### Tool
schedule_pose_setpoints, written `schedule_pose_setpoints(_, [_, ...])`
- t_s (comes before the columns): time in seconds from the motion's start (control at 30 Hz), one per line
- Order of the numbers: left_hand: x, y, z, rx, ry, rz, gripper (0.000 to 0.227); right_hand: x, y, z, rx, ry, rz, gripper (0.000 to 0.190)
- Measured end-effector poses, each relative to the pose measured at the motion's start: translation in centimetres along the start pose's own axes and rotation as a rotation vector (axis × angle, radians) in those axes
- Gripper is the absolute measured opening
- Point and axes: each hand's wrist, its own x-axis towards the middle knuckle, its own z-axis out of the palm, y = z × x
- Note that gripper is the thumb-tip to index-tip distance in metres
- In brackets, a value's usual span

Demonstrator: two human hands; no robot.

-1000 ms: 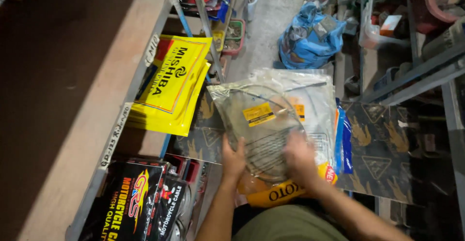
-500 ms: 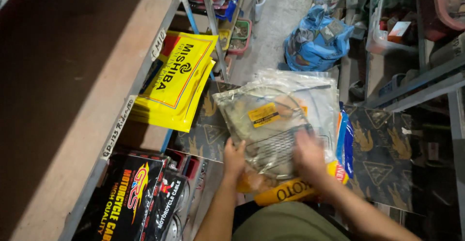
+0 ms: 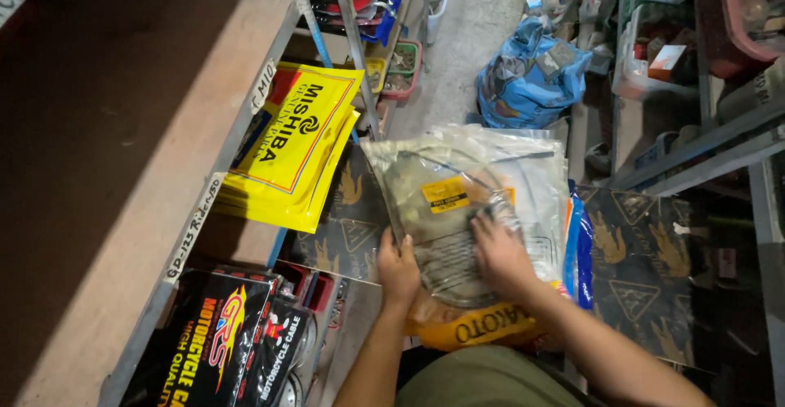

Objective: The person wipes the surface of several plastic-wrapped packages labeled 'MAKOTO' using a blue cloth. They repeatedly pick up the packages, wipe them, and place them back on the table or a nearby shelf.

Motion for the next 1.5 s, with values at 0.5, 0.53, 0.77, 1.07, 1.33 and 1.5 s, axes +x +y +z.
schedule_pose_setpoints(0.5, [-1.6,15.8,-8.9,-0.504,-0.209,0.208,0.044,2.0,-2.6,-12.4,1.354,0.198,0.389,0.043])
schedule_pose_setpoints(0.53, [-1.5,16.6,-9.0,-0.505,-0.197,0.225,0.044,2.6,-1.6,-12.0,1.357,0.197,0.366,0.043])
schedule_pose_setpoints(0.77, [-4.1,18.0,-10.0,0.192,0.125,0.270,0.042,5.5,-1.4,-13.8,1.240,0.094,0.366,0.026])
schedule_pose_setpoints(1.07, [-5.0,23.8,-14.1,-0.360,0.263,0.336,0.070,20.6,-10.5,-26.2,1.172,0.110,0.091,0.030])
schedule_pose_setpoints(1.33, [-3.0,22.9,-10.9,-0.235,0.285,0.396,0.026,28.3,-14.3,-26.4,0.905,0.172,-0.027,0.046])
schedule_pose_setpoints(1.5, [-3.2,24.2,-10.1,0.025,0.506,0.640,0.067,18.7,-12.4,-28.7,0.415,0.435,-0.649,0.079])
